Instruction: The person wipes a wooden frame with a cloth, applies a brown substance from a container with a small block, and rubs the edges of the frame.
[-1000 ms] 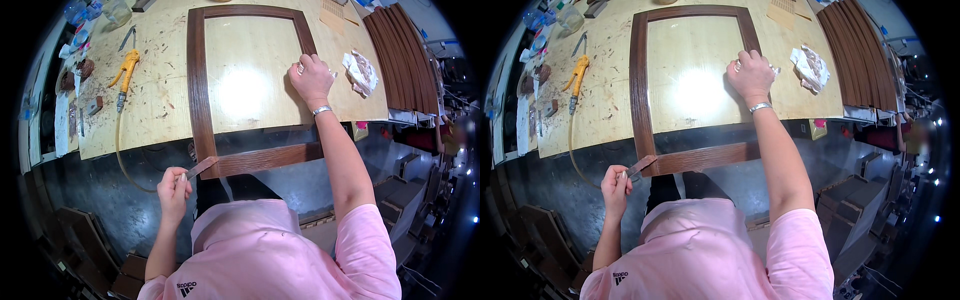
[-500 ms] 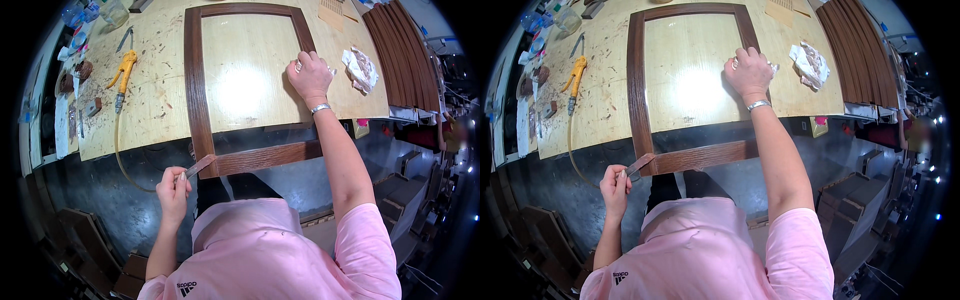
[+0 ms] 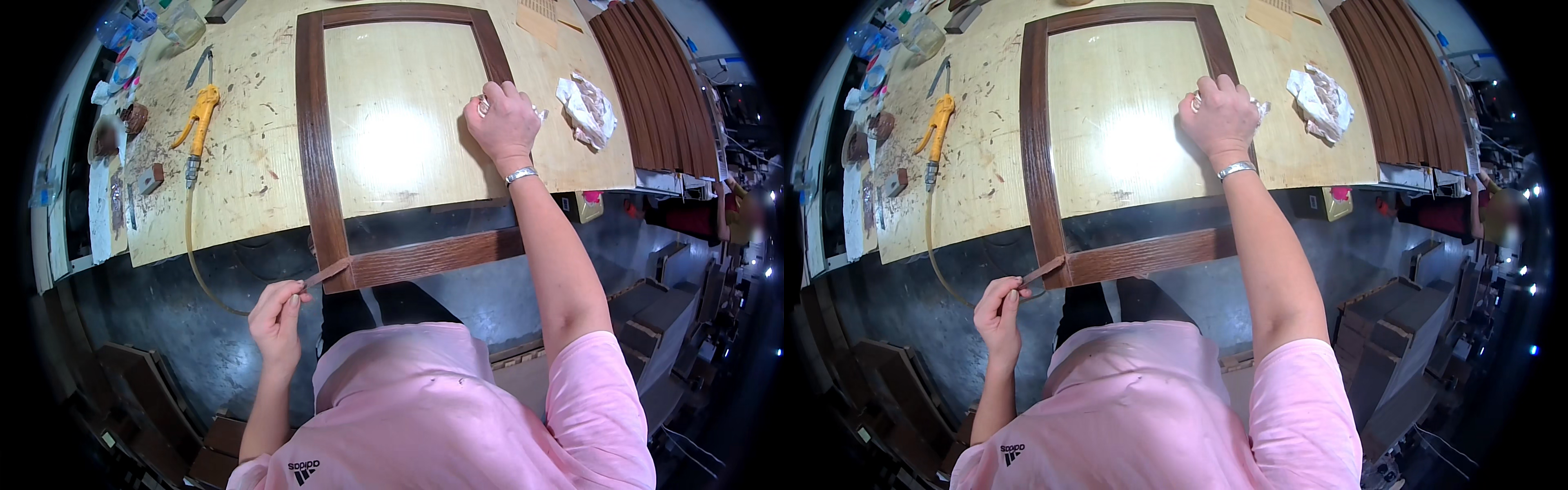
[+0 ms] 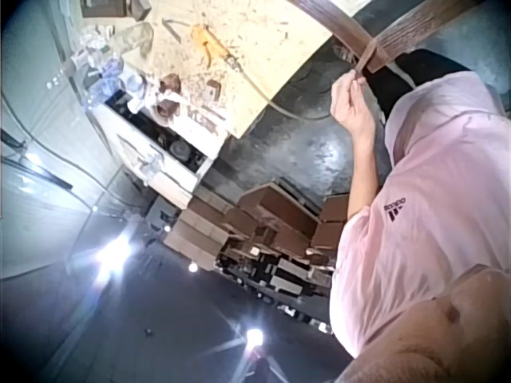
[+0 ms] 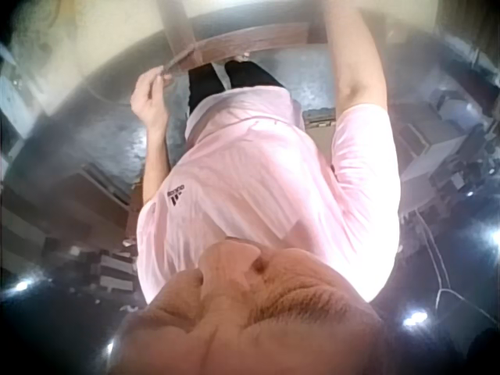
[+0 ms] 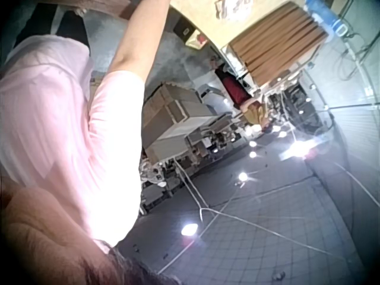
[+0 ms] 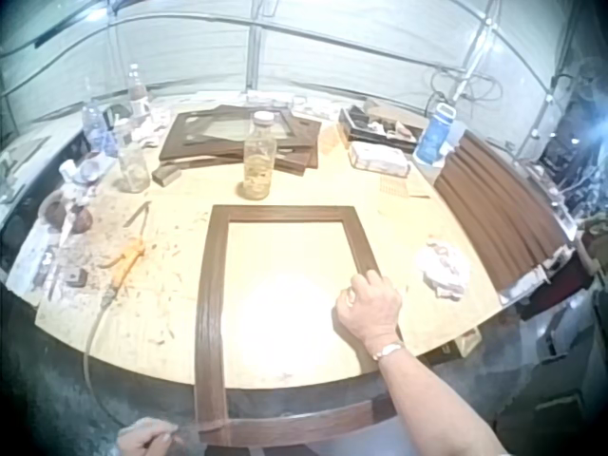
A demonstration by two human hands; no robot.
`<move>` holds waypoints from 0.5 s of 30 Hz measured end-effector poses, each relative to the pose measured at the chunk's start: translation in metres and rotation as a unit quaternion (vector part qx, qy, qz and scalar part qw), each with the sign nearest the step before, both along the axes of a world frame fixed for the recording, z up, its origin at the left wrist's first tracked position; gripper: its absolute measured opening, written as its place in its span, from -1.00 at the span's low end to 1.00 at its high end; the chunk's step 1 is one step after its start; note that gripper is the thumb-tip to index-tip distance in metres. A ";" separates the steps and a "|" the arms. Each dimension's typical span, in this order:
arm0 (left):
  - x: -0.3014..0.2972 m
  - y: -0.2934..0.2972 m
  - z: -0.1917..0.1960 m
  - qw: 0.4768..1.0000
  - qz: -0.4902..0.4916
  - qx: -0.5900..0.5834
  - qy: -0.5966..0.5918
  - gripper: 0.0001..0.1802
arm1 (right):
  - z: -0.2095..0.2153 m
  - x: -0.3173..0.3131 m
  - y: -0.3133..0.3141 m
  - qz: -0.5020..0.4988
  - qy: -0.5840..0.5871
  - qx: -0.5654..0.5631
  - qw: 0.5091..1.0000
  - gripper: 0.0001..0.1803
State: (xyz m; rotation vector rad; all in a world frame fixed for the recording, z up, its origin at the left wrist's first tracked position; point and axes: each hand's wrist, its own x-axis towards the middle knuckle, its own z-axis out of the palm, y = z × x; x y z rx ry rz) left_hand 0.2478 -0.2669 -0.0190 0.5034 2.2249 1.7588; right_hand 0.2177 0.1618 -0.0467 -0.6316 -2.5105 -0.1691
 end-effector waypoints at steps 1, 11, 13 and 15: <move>0.001 0.000 0.000 1.000 -0.001 -0.004 0.001 -0.84 | 0.001 0.000 0.000 -0.002 -0.003 0.000 1.000 -0.85; 0.009 0.000 -0.003 0.992 -0.007 -0.068 0.103 -0.79 | 0.000 0.000 -0.001 0.000 0.000 0.002 1.000 -0.85; 0.009 0.001 -0.002 0.989 -0.011 -0.079 0.128 -0.79 | 0.000 0.000 -0.001 0.002 0.000 0.005 1.000 -0.86; 0.008 0.002 -0.002 0.983 -0.016 -0.084 0.160 -0.78 | 0.000 0.000 0.000 0.002 0.001 0.007 1.000 -0.86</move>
